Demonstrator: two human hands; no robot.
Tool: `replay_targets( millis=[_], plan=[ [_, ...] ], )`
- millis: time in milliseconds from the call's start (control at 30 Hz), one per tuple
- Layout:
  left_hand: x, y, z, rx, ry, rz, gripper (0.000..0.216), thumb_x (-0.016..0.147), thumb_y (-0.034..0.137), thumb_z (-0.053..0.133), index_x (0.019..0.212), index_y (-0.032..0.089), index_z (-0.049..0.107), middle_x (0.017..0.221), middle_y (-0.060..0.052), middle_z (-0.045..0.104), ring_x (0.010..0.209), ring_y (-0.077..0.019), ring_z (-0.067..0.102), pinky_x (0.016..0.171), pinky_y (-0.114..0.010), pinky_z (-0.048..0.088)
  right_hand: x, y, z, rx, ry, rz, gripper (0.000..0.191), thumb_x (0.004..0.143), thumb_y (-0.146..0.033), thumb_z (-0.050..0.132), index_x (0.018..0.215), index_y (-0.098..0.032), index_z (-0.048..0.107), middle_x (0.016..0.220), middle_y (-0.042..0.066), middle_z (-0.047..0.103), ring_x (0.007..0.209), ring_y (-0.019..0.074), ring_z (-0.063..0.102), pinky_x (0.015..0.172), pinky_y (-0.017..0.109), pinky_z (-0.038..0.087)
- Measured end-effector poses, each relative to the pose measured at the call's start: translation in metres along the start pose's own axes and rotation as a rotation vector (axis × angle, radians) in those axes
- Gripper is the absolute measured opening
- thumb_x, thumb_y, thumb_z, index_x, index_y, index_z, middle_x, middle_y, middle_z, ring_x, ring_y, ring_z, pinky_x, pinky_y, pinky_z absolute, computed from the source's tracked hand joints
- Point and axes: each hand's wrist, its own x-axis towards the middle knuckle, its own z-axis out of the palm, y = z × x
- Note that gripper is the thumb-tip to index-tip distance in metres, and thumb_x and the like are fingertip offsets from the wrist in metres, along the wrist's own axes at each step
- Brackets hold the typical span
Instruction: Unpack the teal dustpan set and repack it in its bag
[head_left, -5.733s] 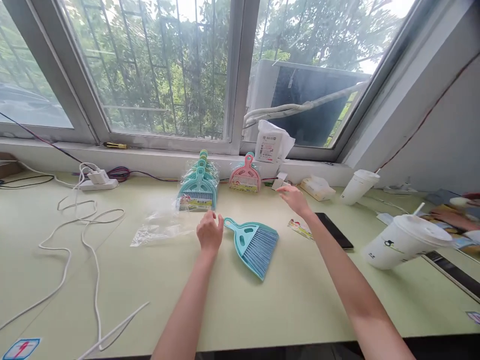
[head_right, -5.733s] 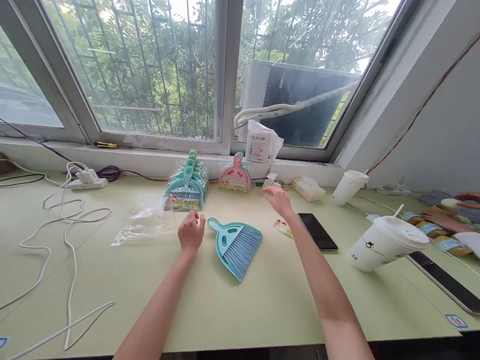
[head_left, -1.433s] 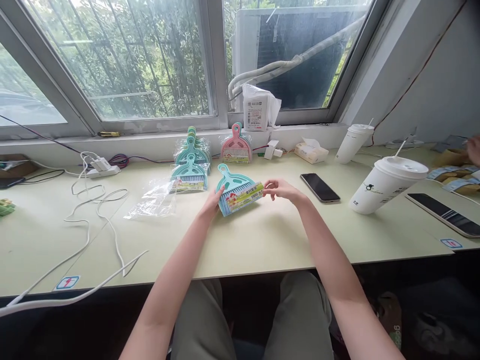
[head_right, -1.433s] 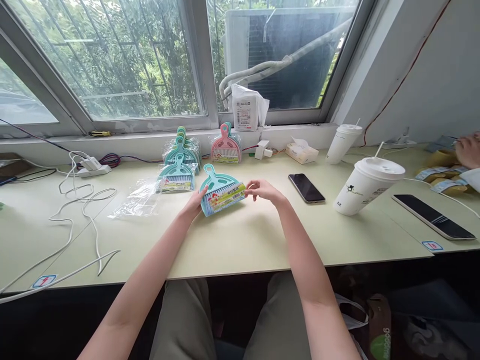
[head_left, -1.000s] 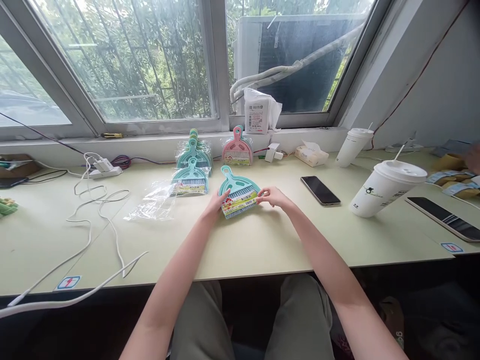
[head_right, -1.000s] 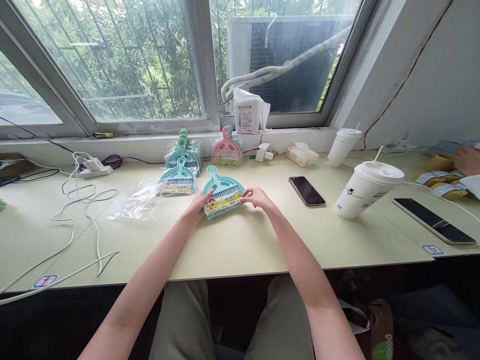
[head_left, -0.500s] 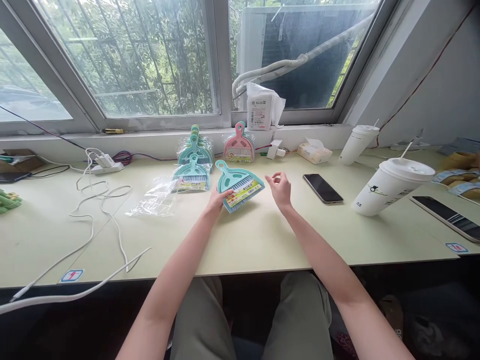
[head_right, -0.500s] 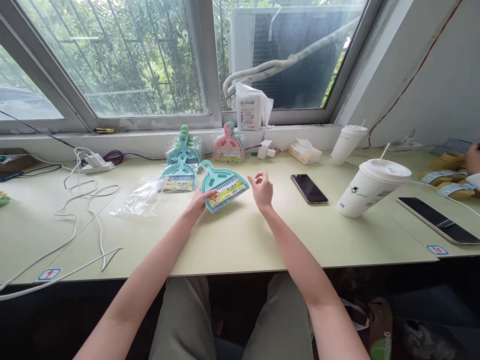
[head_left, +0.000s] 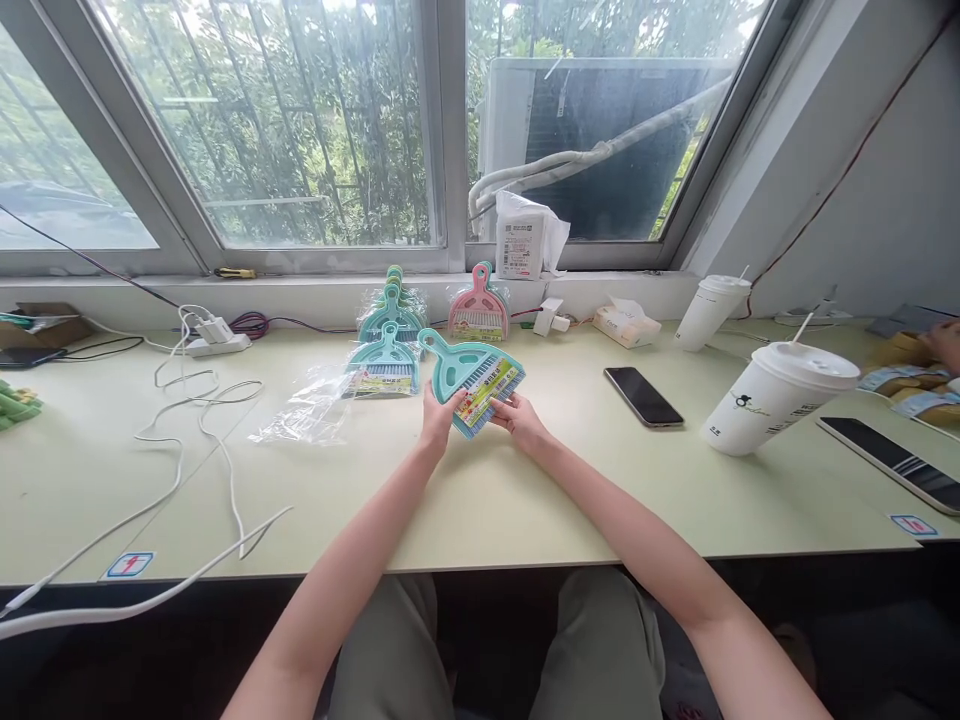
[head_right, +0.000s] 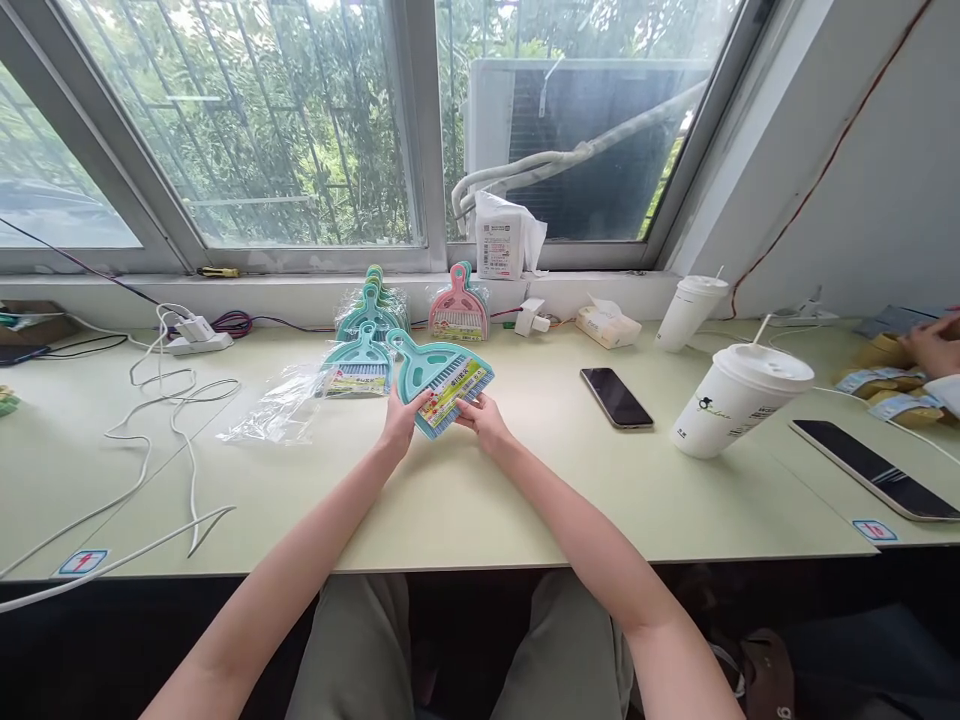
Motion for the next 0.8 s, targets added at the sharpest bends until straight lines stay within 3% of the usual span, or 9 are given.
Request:
replay_targets(
  millis=[333, 667, 800],
  plan=[
    [-0.001, 0.005, 0.002, 0.035, -0.018, 0.025, 0.064, 0.066, 0.034, 0.079, 0.12, 0.021, 0.047, 0.115, -0.008, 0.062, 0.109, -0.0248, 0.061, 0.095, -0.041, 0.05, -0.001, 0.0, -0.002, 0.033, -0.034, -0.042, 0.03, 0.077, -0.031, 0.07, 0.103, -0.019, 0.06, 0.104, 0.005, 0.071, 0.087, 0.0183, 0.07, 0.085, 0.035, 0.058],
    [-0.005, 0.006, 0.005, 0.041, -0.105, 0.071, 0.062, 0.068, 0.036, 0.076, 0.119, 0.021, 0.044, 0.113, -0.008, 0.061, 0.108, -0.0243, 0.061, 0.094, -0.04, 0.05, -0.002, -0.005, -0.005, 0.028, 0.044, -0.051, 0.033, 0.064, -0.03, 0.081, 0.091, -0.016, 0.067, 0.098, 0.007, 0.073, 0.085, 0.0212, 0.07, 0.08, 0.038, 0.059],
    [-0.004, 0.014, 0.006, 0.154, -0.154, 0.125, 0.059, 0.076, 0.04, 0.069, 0.125, 0.019, 0.043, 0.116, -0.011, 0.06, 0.109, -0.0258, 0.06, 0.094, -0.041, 0.049, -0.002, -0.006, -0.006, 0.036, 0.062, -0.059, 0.038, 0.059, -0.032, 0.084, 0.089, -0.015, 0.068, 0.097, 0.007, 0.073, 0.087, 0.0228, 0.07, 0.081, 0.039, 0.059]
  ],
)
